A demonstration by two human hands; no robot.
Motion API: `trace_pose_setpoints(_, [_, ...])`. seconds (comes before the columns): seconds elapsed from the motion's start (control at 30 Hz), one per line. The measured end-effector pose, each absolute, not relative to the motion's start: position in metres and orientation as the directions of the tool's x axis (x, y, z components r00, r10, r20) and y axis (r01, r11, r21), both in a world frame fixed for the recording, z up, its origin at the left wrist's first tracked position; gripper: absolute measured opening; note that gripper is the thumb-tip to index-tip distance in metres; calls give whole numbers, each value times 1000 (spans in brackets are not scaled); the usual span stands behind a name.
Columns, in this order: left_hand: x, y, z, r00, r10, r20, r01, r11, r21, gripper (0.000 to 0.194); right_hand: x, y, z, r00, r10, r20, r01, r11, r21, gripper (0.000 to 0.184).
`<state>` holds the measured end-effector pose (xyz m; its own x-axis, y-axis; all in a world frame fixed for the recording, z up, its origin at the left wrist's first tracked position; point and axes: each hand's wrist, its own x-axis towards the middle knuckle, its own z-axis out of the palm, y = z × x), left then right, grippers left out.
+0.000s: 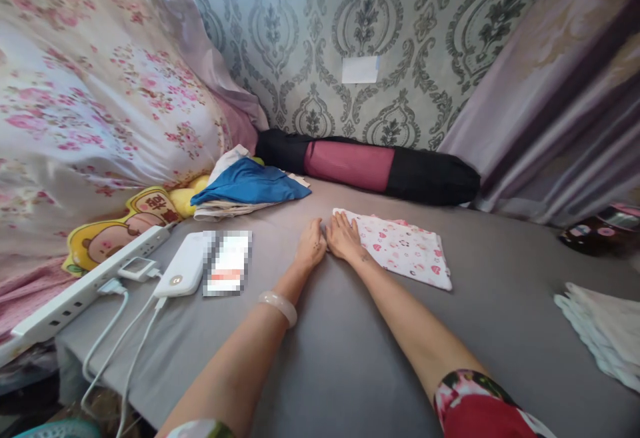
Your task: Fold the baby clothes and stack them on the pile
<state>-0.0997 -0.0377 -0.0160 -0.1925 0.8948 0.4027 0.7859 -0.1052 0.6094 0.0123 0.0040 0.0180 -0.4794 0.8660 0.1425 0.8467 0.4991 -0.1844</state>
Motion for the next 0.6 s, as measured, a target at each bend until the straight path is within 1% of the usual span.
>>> trace_pose_setpoints(0.13, [-101, -38, -17, -183, 896, 404, 792, -109, 600, 41, 9, 0, 13, -452, 884, 115, 862, 467, -199, 57])
trace_pose_setpoints(0.27, [-101, -39, -14, -142, 908, 393, 815, -118, 567, 43, 15, 2, 18, -477, 871, 119, 841, 491, -225, 56])
trace_pose_setpoints(0.33, [-98, -42, -10, -90, 915, 394, 843, -140, 519, 43, 22, 2, 21, -416, 894, 164, 867, 445, -226, 55])
trace_pose_setpoints(0.43, [-90, -49, -2, 38, 931, 363, 891, -196, 410, 44, 39, 4, 24, -280, 937, 209, 924, 322, -206, 54])
trace_pose_setpoints(0.5, [-85, -54, 4, 117, 942, 314, 911, -227, 343, 47, 51, 7, 24, -237, 952, 194, 943, 274, -190, 54])
trace_pose_setpoints(0.6, [-80, -58, 10, 187, 955, 231, 927, -250, 279, 50, 63, 10, 20, -223, 963, 154, 949, 250, -193, 55])
